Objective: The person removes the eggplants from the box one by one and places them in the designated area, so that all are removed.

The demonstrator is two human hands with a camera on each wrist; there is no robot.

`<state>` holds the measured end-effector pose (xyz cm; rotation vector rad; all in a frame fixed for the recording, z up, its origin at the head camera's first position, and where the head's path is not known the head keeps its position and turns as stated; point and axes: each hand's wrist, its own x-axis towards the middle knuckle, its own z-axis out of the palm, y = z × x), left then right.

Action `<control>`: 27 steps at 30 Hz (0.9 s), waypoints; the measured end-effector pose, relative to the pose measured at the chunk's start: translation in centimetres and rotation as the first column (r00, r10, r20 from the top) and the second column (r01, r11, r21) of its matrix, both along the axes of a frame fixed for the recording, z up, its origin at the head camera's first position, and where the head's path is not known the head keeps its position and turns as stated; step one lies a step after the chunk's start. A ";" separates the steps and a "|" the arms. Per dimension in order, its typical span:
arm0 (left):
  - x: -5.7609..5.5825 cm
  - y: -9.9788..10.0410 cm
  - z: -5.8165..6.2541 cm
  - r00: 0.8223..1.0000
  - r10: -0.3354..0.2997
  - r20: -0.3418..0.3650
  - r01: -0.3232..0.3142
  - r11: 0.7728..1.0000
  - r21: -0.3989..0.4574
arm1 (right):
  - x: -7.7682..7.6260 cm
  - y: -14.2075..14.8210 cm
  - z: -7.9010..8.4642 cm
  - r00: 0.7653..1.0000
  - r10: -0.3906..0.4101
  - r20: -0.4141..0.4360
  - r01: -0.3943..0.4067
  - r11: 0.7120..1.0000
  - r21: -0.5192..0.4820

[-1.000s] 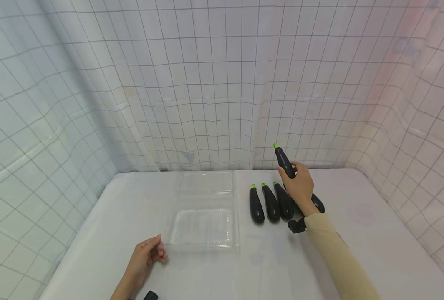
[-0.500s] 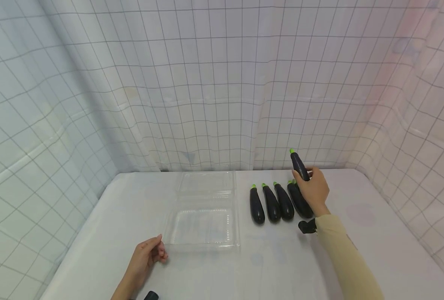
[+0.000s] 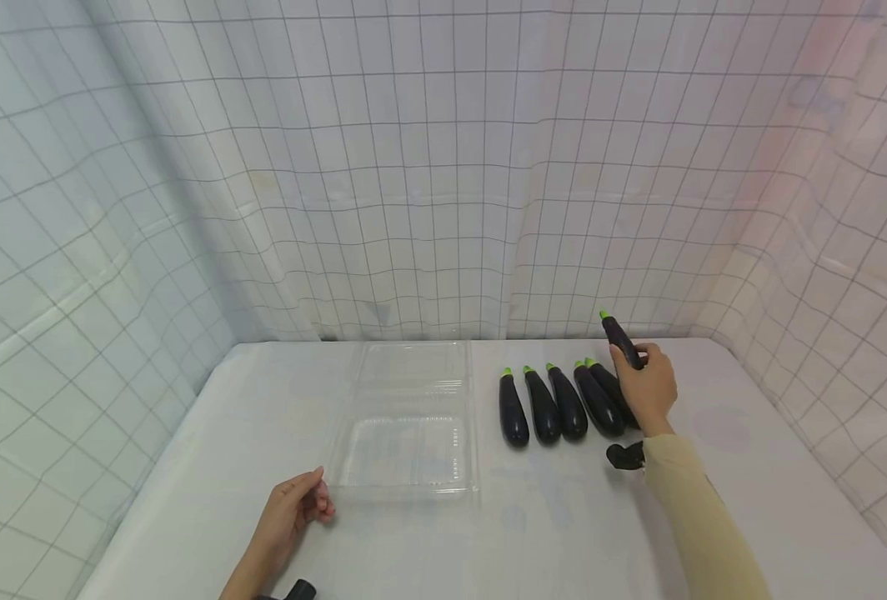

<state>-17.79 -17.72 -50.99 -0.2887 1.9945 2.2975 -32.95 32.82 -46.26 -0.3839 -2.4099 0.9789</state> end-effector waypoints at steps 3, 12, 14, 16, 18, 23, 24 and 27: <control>0.0 0.0 -0.1 1.000 -0.002 0.004 0.001 1.000 0.004 | 0.2 0.5 -0.1 0.999 -0.023 0.042 0.024 1.000 -0.008; 0.0 -0.1 0.0 1.000 -0.001 -0.003 0.001 1.000 0.006 | 0.6 2.1 -0.2 0.988 -0.076 0.138 0.078 0.997 -0.009; 0.0 -0.1 0.0 1.000 0.000 -0.005 0.000 1.000 0.006 | 0.7 2.3 -0.2 0.982 -0.066 0.177 0.067 0.998 -0.003; 0.0 -0.1 0.0 1.000 0.003 -0.001 -0.003 1.000 0.008 | 0.9 2.4 -0.3 0.972 -0.051 0.230 0.051 0.999 0.005; 0.0 -0.1 -0.1 1.000 0.002 0.000 -0.002 1.000 0.008 | 1.1 2.4 -0.4 0.958 -0.032 0.283 0.032 0.999 0.003; 0.0 -0.1 -0.1 1.000 -0.004 -0.001 0.004 1.000 0.002 | 1.3 2.6 -0.7 0.931 -0.018 0.365 0.023 1.000 -0.010; 0.0 -0.1 -0.1 1.000 -0.005 -0.003 0.005 1.000 0.002 | 1.3 2.6 -0.8 0.928 -0.019 0.373 0.025 1.000 -0.009; 0.0 -0.1 0.0 1.000 -0.009 -0.006 0.009 1.000 0.002 | 1.3 2.7 -1.0 0.920 -0.016 0.391 0.022 1.000 -0.009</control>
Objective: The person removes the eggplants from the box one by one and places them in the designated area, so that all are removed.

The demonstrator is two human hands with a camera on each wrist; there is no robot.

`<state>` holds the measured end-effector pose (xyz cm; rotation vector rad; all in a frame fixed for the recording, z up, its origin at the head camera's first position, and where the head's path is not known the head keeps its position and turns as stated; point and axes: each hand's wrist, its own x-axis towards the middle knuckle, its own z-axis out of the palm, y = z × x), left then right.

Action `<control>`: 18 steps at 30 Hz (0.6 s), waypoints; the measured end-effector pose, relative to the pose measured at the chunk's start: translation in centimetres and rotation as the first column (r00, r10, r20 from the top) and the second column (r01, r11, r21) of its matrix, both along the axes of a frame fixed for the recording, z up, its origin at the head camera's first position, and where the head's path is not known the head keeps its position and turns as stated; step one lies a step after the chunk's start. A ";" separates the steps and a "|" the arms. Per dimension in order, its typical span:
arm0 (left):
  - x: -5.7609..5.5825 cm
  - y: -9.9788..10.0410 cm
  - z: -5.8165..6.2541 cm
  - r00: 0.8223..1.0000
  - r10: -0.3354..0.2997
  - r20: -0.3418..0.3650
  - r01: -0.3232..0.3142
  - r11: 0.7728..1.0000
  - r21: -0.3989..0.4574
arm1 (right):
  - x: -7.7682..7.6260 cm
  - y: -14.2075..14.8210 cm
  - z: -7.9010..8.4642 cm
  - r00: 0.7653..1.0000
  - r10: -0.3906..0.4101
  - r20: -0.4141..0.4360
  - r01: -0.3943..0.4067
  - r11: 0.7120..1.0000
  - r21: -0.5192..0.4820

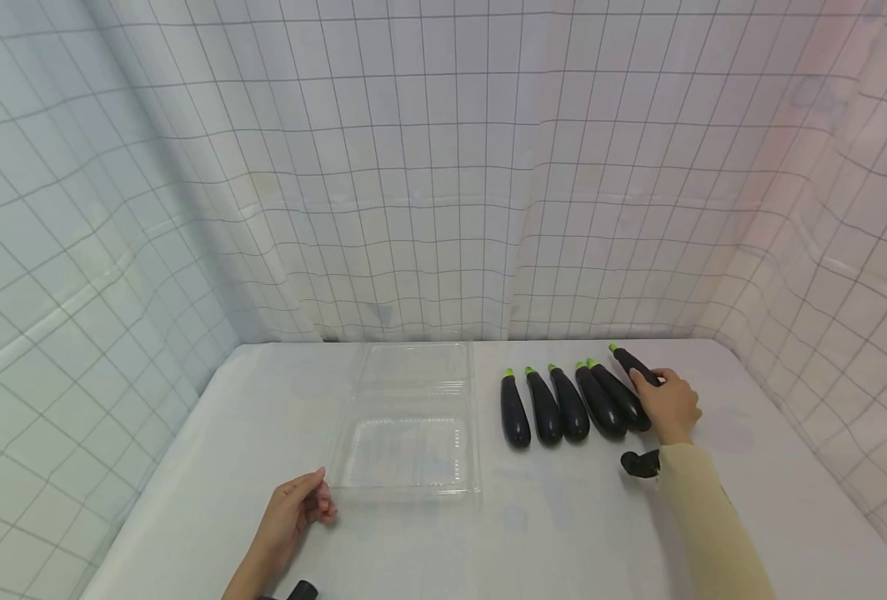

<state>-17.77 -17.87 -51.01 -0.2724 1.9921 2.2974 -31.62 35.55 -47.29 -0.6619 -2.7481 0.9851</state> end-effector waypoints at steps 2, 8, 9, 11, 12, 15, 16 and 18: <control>0.0 0.0 0.0 1.000 -0.001 -0.003 0.001 1.000 0.000 | 0.0 0.1 -0.1 1.000 0.006 0.016 -0.006 1.000 0.001; 0.0 -0.1 0.0 1.000 0.001 -0.002 -0.001 1.000 -0.005 | 0.2 0.3 -0.3 0.997 0.030 0.074 -0.030 1.000 -0.001; 0.0 -0.1 -0.1 1.000 0.000 -0.001 0.000 1.000 -0.003 | 0.3 0.3 -0.3 0.996 0.035 0.080 -0.035 0.999 -0.002; 0.0 -0.1 -0.1 1.000 0.000 -0.001 0.000 1.000 0.000 | 0.3 0.4 -0.5 0.995 0.042 0.090 -0.042 0.999 -0.007; 0.0 -0.1 -0.2 1.000 0.000 -0.001 0.000 1.000 0.003 | 0.3 0.4 -0.6 0.995 0.045 0.092 -0.044 0.999 -0.009; -0.1 -0.1 -0.2 1.000 -0.005 -0.003 0.005 1.000 0.010 | 0.3 0.5 -0.9 0.994 0.051 0.095 -0.050 0.999 -0.011; -0.1 -0.1 -0.3 1.000 -0.006 -0.004 0.006 1.000 0.012 | 0.3 0.5 -0.9 0.994 0.055 0.098 -0.054 0.998 -0.012; -0.1 -0.1 -0.3 1.000 -0.009 -0.006 0.009 1.000 0.015 | 0.3 0.5 -0.9 0.993 0.060 0.099 -0.058 0.998 -0.020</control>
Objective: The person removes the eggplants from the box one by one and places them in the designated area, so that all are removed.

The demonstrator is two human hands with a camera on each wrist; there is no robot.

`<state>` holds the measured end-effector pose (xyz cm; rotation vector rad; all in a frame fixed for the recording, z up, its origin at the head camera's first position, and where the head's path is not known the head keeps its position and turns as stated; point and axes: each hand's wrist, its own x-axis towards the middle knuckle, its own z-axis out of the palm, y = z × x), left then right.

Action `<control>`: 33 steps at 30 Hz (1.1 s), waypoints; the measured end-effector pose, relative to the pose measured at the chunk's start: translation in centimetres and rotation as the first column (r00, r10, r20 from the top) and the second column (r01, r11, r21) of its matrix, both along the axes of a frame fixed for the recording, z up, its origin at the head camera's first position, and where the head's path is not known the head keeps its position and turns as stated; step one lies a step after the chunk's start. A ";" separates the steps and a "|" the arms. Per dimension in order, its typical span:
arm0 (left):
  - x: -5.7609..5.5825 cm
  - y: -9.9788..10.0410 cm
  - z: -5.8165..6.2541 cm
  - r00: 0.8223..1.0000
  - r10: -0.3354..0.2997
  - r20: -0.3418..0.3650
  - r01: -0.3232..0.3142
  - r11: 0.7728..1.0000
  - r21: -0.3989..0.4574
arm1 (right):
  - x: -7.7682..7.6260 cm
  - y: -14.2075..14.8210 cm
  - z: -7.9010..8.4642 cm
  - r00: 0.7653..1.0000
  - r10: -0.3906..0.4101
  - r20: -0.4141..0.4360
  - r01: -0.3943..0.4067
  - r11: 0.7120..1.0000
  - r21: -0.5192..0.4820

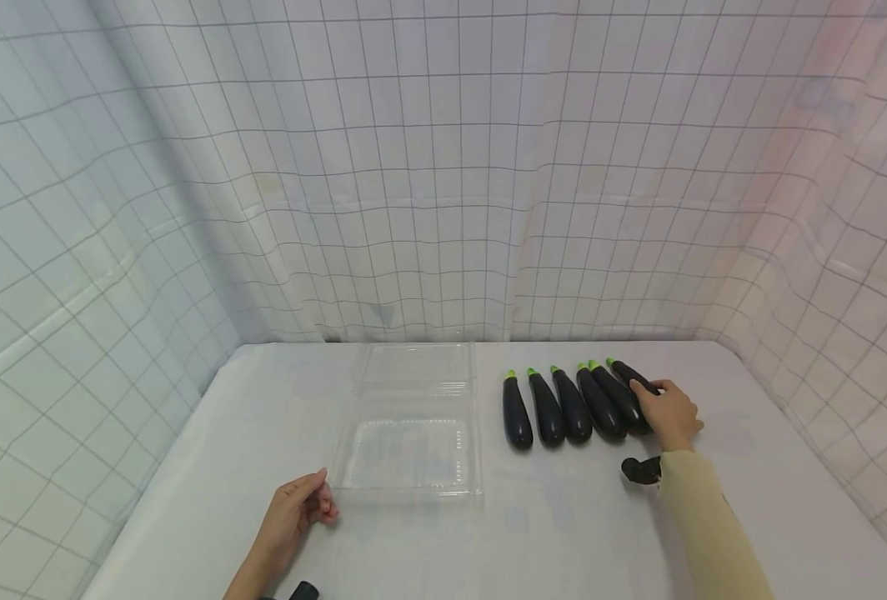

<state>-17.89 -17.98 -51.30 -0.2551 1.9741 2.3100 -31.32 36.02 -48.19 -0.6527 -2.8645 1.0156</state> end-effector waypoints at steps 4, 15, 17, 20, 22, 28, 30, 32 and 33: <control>0.0 0.0 0.0 1.000 0.000 -0.003 0.000 1.000 0.001 | 0.1 -0.2 0.1 1.000 0.005 0.002 -0.005 1.000 -0.012; 0.1 0.1 0.0 1.000 0.007 -0.007 -0.007 1.000 0.000 | 0.3 -0.6 0.1 1.000 0.002 -0.007 -0.002 1.000 0.002; 0.1 0.1 0.0 1.000 0.007 -0.007 -0.007 1.000 0.002 | 0.4 -0.6 0.2 1.000 0.003 -0.006 -0.003 1.000 -0.001; 0.1 0.1 0.0 1.000 0.005 -0.007 -0.005 1.000 0.005 | 0.4 -0.7 0.1 1.000 0.002 -0.007 -0.002 1.000 -0.003; 0.1 0.1 0.0 1.000 0.008 -0.007 -0.008 1.000 0.003 | 0.3 -0.6 -0.1 1.000 -0.001 -0.011 0.001 1.000 -0.002; 0.1 0.2 0.1 1.000 0.019 -0.007 -0.019 1.000 -0.001 | 0.1 -0.4 -0.4 1.000 -0.005 -0.005 0.005 1.000 0.012; 0.1 0.2 0.1 1.000 0.021 -0.007 -0.021 1.000 -0.002 | 0.1 -0.4 -0.4 1.000 -0.004 0.000 0.004 1.000 0.016; 0.1 0.2 0.1 1.000 0.022 -0.006 -0.022 1.000 -0.001 | 0.1 -0.4 -0.4 1.000 -0.001 0.001 0.001 1.000 0.018; 0.1 0.2 0.1 1.000 0.022 -0.005 -0.022 1.000 0.000 | 0.1 -0.4 -0.4 1.000 -0.001 0.001 0.001 1.000 0.019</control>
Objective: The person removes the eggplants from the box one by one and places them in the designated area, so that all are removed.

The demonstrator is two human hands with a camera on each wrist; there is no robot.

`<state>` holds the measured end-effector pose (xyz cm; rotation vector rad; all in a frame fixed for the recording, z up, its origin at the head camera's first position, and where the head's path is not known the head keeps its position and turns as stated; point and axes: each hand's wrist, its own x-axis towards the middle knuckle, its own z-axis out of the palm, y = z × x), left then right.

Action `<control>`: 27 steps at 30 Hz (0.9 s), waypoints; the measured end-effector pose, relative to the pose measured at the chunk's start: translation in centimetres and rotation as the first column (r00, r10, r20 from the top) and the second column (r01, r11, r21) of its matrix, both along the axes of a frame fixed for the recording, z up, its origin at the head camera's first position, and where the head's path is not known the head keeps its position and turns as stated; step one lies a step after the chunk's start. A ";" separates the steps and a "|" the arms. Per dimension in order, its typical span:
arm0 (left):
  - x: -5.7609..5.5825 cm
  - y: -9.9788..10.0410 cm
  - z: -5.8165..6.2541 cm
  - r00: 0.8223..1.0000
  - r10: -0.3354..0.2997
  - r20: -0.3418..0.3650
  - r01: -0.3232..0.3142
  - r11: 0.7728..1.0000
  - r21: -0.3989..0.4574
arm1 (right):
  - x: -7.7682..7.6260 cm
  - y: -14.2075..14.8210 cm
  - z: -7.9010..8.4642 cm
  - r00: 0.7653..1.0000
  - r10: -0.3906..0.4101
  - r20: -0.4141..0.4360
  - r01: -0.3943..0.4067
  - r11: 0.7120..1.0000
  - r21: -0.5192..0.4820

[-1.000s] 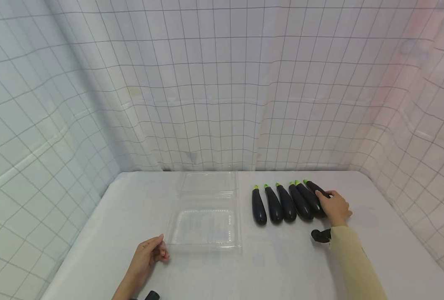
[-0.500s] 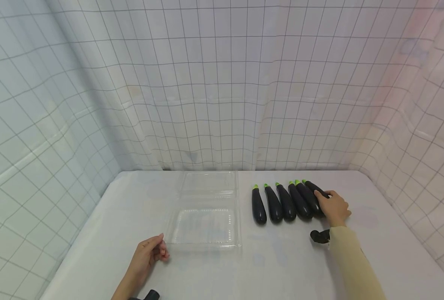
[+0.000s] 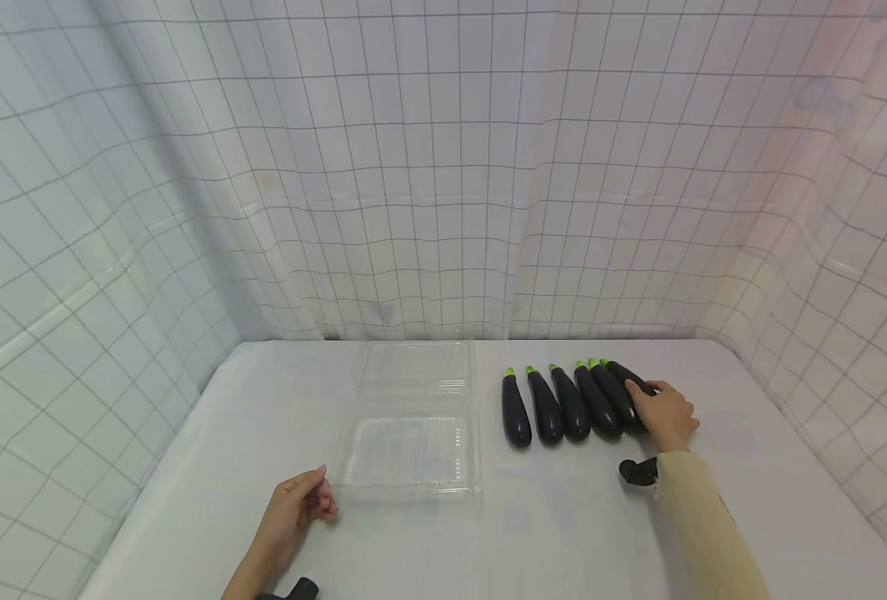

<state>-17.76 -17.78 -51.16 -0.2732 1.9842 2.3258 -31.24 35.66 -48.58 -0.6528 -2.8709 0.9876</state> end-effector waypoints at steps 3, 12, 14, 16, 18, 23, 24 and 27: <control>0.0 0.0 0.0 1.000 0.000 0.002 0.000 1.000 0.000 | 0.0 0.0 -0.1 1.000 0.001 0.000 -0.001 1.000 -0.002; 0.1 0.0 0.1 1.000 0.000 0.005 0.000 1.000 -0.002 | -0.1 0.0 -0.4 1.000 0.005 0.005 -0.005 0.998 0.068; 0.1 0.0 0.1 1.000 0.000 0.004 0.000 1.000 0.001 | -0.1 0.0 -0.4 1.000 0.008 0.005 -0.008 0.997 0.081; 0.1 0.0 0.1 1.000 -0.002 0.004 0.002 1.000 0.001 | -0.1 -0.1 -0.3 1.000 0.011 0.003 -0.011 0.996 0.086; 0.1 0.0 0.0 1.000 -0.005 0.004 0.005 1.000 0.003 | -0.1 -0.1 -0.2 1.000 0.009 0.002 -0.009 0.996 0.089; 0.1 0.0 0.0 1.000 -0.015 0.006 0.015 1.000 0.002 | 0.0 -0.1 -0.2 1.000 -0.001 -0.012 0.003 0.995 0.099; 0.1 0.0 0.0 1.000 -0.016 0.007 0.016 1.000 0.002 | 0.1 -0.2 -0.2 1.000 -0.004 -0.016 0.005 0.995 0.098; 0.1 0.0 -0.1 1.000 -0.018 0.010 0.018 1.000 0.002 | 0.1 -0.2 -0.2 1.000 -0.005 -0.029 0.008 0.996 0.093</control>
